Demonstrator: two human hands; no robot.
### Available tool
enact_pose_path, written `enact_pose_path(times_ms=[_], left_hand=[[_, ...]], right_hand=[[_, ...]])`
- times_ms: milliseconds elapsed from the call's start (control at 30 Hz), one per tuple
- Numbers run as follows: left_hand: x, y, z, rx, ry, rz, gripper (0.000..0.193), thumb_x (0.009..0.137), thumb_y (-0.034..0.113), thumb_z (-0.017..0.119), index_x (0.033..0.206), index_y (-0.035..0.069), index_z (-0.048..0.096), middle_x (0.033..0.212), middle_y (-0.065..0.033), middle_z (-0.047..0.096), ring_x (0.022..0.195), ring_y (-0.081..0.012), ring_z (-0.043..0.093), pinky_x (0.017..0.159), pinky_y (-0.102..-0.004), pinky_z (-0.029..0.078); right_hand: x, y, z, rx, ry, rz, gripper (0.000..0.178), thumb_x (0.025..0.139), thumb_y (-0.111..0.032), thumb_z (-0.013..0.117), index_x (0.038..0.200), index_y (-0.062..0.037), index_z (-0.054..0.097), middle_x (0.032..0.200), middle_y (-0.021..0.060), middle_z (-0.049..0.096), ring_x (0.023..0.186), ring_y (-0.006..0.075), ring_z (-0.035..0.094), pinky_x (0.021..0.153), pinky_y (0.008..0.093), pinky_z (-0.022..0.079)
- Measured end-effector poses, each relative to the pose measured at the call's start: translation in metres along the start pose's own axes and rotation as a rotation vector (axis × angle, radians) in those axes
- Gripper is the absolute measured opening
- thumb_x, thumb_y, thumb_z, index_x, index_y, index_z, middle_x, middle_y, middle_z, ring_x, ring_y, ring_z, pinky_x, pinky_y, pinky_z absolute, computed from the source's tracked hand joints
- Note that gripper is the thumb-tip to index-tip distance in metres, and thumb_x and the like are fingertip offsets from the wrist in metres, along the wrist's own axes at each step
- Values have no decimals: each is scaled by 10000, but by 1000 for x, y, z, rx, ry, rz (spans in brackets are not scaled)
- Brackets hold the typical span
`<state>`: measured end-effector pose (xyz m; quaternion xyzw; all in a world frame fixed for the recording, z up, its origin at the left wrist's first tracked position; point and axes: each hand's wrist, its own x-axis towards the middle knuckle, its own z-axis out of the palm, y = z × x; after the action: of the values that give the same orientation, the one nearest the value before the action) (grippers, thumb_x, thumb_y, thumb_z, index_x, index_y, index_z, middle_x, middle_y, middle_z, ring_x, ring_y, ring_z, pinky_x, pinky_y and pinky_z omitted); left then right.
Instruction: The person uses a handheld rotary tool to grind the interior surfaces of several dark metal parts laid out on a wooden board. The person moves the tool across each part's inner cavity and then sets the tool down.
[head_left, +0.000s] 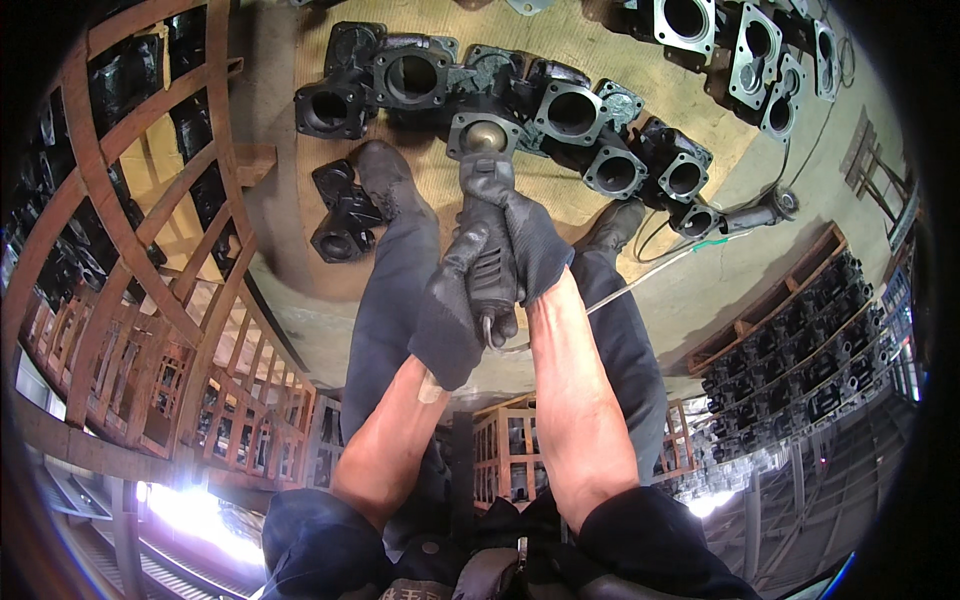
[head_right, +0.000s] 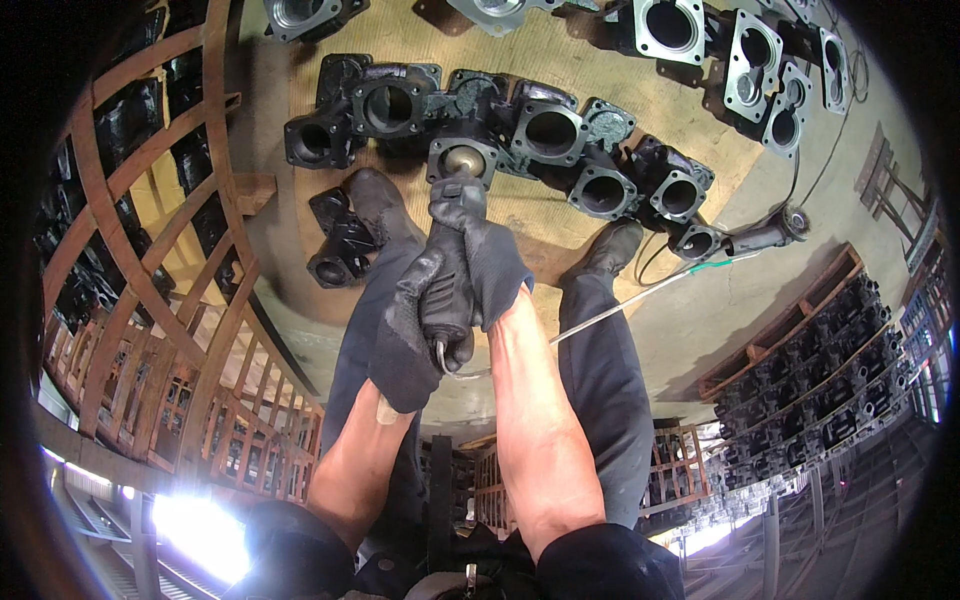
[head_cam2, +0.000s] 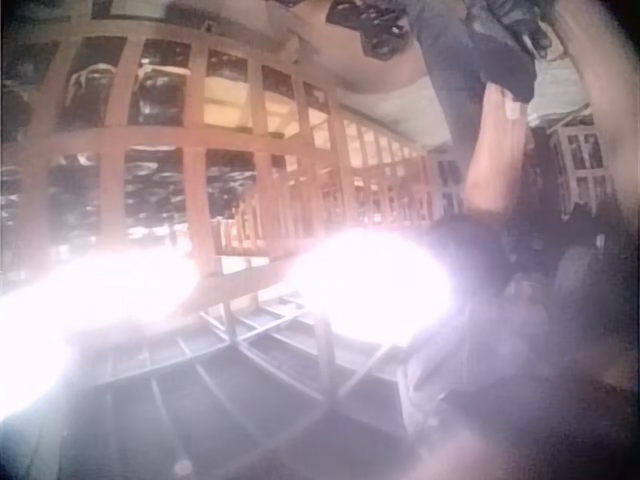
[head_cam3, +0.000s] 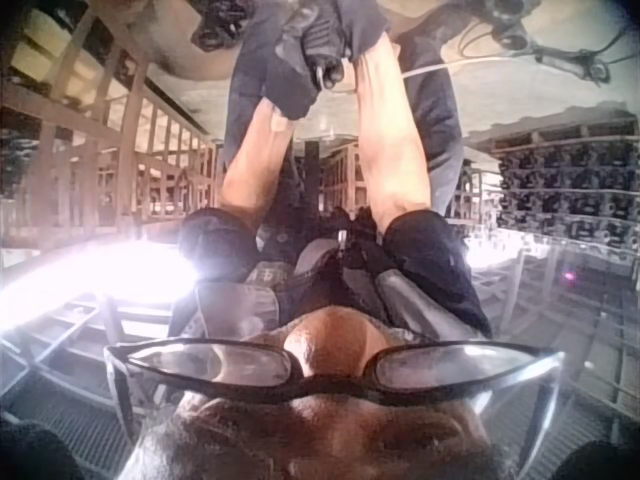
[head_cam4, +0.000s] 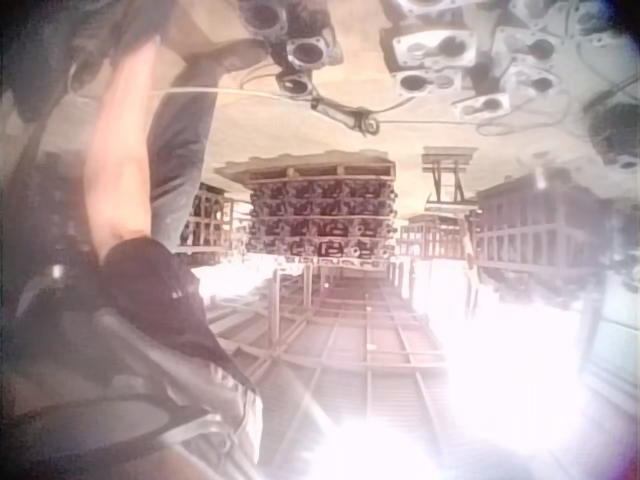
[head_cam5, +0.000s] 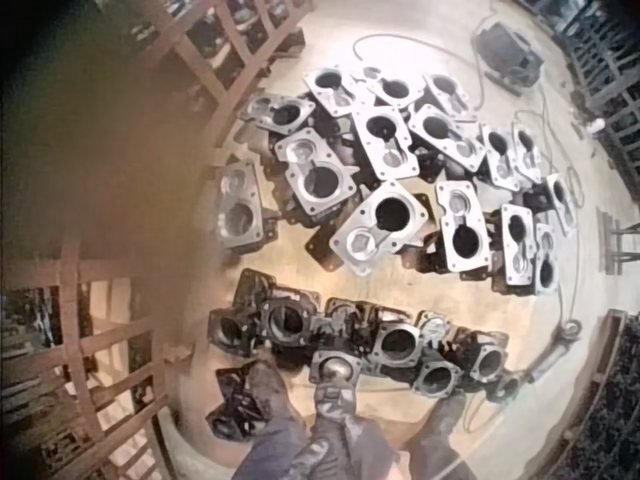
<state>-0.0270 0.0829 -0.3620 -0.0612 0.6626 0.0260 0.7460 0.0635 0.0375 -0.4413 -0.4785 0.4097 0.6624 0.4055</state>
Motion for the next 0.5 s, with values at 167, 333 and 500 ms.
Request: enact_pose_path(times_ms=[167,333,500], left_hand=[[5,-3,-10,-23,-61,-33,385,936,380,576,1004,2,591,667,-95,622,363,-216,534,273,-320,424],[-6,-3,2,-34,36,-31,377,928,378,589,994,7,591,652,-76,604,364,-215,530,270,-323,422],[-9,-6,4,27,19,-16,385,940,388,566,1008,10,589,654,-79,606,365,-223,532,269,-338,428]], right_hand=[[-1,1,-2,6,-17,-2,378,817,-275,721,972,45,593,742,118,624,554,195,616,524,312,545],[-4,0,-3,-43,48,-27,377,819,-281,721,968,42,597,746,117,627,559,196,617,537,308,548],[-19,-12,5,-29,38,-9,369,824,-284,728,957,37,604,742,119,635,556,199,620,540,306,550]])
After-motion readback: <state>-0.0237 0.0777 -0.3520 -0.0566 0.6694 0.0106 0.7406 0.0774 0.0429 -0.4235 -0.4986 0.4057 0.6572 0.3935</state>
